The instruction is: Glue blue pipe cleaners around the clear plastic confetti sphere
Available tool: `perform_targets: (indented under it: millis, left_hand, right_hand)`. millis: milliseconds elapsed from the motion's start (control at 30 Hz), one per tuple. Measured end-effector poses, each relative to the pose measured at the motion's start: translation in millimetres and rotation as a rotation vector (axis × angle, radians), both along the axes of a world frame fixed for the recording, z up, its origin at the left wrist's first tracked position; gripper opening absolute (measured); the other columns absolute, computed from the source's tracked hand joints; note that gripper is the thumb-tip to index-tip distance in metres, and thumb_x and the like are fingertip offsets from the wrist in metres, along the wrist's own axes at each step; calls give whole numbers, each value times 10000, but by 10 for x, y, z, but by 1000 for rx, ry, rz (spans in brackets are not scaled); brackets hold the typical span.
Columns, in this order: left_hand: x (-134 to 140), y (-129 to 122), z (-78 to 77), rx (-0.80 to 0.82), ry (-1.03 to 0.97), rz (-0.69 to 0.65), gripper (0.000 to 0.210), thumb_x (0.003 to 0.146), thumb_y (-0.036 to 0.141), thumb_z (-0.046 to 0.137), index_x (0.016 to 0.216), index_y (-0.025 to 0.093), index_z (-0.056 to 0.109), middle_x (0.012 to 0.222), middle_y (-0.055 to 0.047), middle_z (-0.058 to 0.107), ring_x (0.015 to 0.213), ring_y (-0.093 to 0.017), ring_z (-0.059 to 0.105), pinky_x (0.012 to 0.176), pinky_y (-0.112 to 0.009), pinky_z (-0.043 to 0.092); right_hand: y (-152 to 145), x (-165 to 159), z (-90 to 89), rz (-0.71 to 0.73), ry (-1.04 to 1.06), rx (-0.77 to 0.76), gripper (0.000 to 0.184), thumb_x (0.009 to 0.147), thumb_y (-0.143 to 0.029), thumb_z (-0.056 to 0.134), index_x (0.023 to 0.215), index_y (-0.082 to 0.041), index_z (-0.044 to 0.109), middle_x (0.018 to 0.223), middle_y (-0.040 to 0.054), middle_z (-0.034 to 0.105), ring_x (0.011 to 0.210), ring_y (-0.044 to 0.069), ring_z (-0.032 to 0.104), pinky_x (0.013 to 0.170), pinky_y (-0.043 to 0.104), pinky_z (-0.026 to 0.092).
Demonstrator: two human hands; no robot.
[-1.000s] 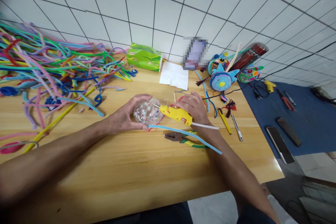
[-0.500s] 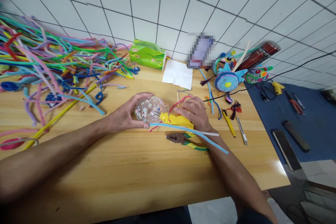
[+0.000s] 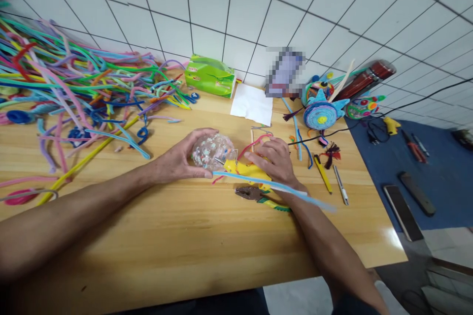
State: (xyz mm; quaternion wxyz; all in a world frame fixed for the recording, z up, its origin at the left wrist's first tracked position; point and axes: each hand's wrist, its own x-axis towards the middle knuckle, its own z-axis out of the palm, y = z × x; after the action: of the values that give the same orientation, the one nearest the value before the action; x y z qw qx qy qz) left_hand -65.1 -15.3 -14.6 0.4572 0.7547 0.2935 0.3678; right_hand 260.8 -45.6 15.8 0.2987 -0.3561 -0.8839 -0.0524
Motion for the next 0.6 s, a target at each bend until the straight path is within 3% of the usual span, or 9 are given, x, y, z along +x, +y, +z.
perform_targets:
  millis: [200,600]
  left_hand:
    - [7,7,-28,13,-9,9,955,758,500,937,1546,281,444,1613,-161,485,1523,-379,489,1299,-594,399]
    - [14,2,-24,15,-18,18,962,750,500,940,1546,264,453,1597,-161,504,1501,-371,517,1286,-571,419]
  right_hand:
    - [-2,-45,57,27,18,80,391,1115,-411,456,1438,-330,662,1073,81,756,1081,298,678,1087,563,484]
    - [26,-69,39,33,37,94,391,1130,-425,422,1431,-313,644,1040,76,753,1087,283,682,1063,533,498]
